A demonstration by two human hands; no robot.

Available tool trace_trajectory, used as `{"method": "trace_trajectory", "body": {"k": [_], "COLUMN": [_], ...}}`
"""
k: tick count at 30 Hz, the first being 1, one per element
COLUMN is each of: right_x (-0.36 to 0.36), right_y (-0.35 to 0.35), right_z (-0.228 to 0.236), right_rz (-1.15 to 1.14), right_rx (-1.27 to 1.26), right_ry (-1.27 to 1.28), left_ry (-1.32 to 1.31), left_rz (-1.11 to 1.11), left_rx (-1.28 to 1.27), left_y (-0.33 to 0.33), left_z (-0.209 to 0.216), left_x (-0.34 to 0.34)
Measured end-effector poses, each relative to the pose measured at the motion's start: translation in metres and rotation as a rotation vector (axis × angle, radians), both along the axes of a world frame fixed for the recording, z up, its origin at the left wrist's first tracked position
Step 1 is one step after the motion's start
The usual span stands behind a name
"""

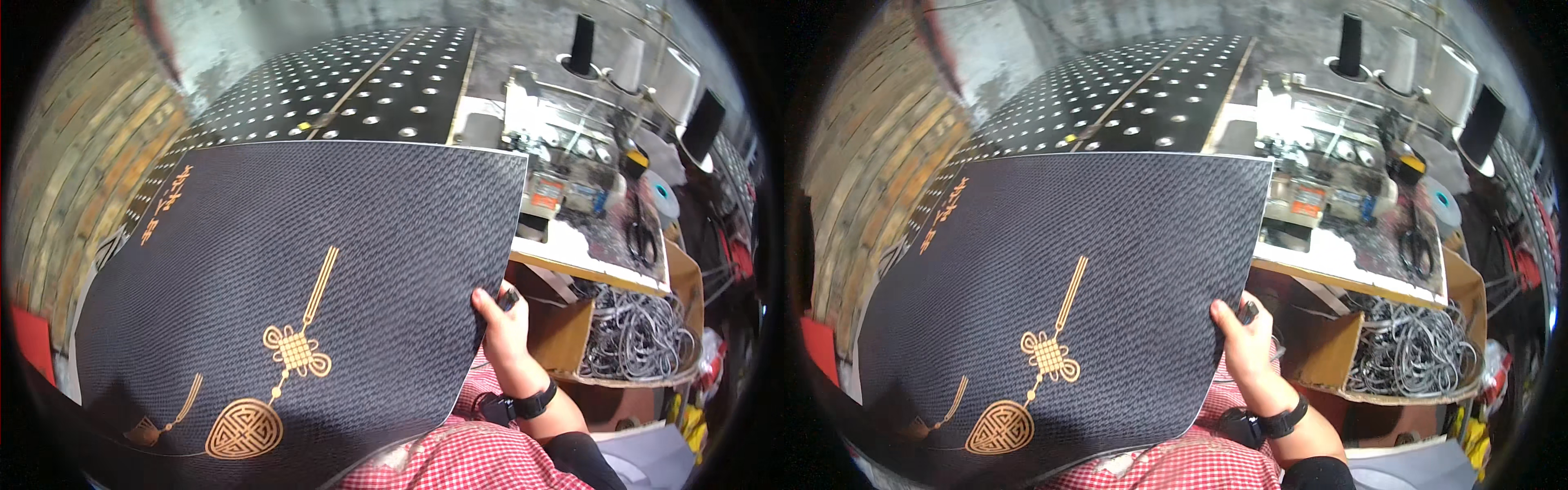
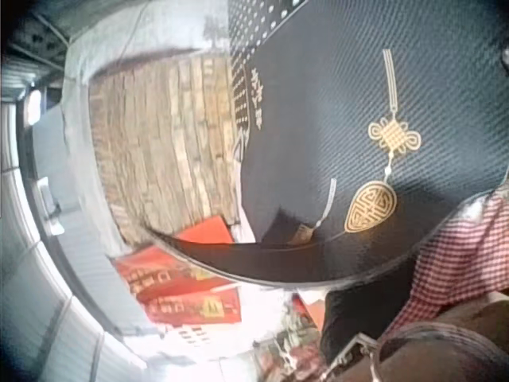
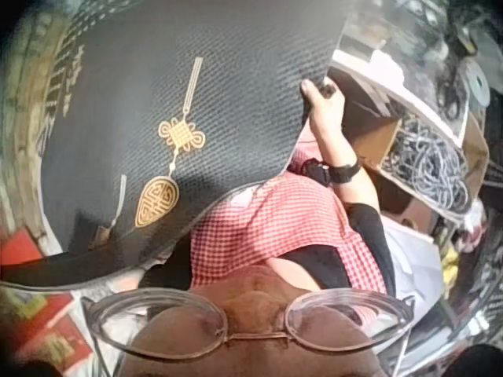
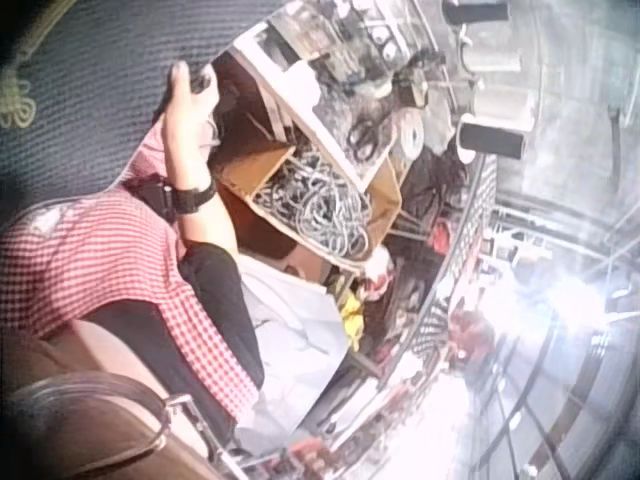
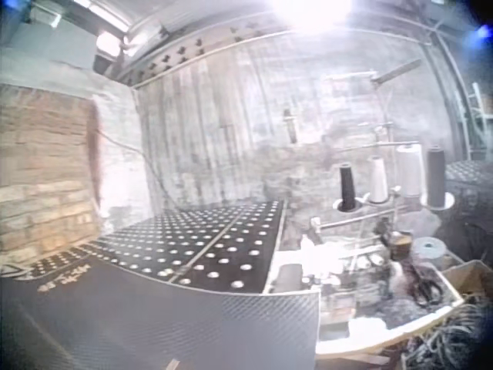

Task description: The recorder uses a sewing machine and hand tools to finish the edges of large floor mats in a workshop.

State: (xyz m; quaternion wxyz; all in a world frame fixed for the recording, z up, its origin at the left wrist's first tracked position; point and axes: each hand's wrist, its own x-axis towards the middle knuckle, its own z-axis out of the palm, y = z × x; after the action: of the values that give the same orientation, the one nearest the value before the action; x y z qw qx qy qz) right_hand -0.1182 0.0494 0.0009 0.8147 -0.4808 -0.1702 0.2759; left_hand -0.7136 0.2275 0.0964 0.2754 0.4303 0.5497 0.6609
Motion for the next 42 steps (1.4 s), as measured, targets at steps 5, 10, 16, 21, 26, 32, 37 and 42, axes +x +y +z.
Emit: {"method": "trace_trajectory", "body": {"k": [5,10,16,21,26,32,37,42], "right_x": [0.001,0.012,0.028,0.033,0.032,0.038,0.064,0.078], "right_y": [-0.015,0.005,0.016,0.02,0.024,0.029,0.045,0.044], "right_z": [-0.028,-0.027,-0.017,-0.017,-0.012,-0.018,-0.012,-0.02], "right_rz": [0.074,0.085,0.144,0.084,0.026,-0.044,-0.247,-0.267], "right_rx": [0.053,0.108,0.139,0.131,0.081,-0.012,-0.147,-0.139], "right_ry": [0.365,0.391,0.47,0.452,0.408,0.283,-0.028,-0.141], "left_ry": [-0.353,-0.357,-0.342,-0.326,-0.257,-0.29,-0.325,-0.228], "left_rz": [-0.038,0.017,0.026,-0.012,-0.02,-0.05,-0.072,-0.075], "left_rx": [-0.145,-0.143,-0.102,-0.096,-0.081,-0.093,-0.107,-0.034], "left_y": [0.066,0.076,0.061,0.061,0.071,0.078,0.071,0.065], "left_z": [0.036,0.044,0.042,0.04,0.038,0.032,0.02,0.007], "left_x": [-0.07,-0.056,-0.035,-0.034,-0.061,-0.052,-0.03,0.018]}}
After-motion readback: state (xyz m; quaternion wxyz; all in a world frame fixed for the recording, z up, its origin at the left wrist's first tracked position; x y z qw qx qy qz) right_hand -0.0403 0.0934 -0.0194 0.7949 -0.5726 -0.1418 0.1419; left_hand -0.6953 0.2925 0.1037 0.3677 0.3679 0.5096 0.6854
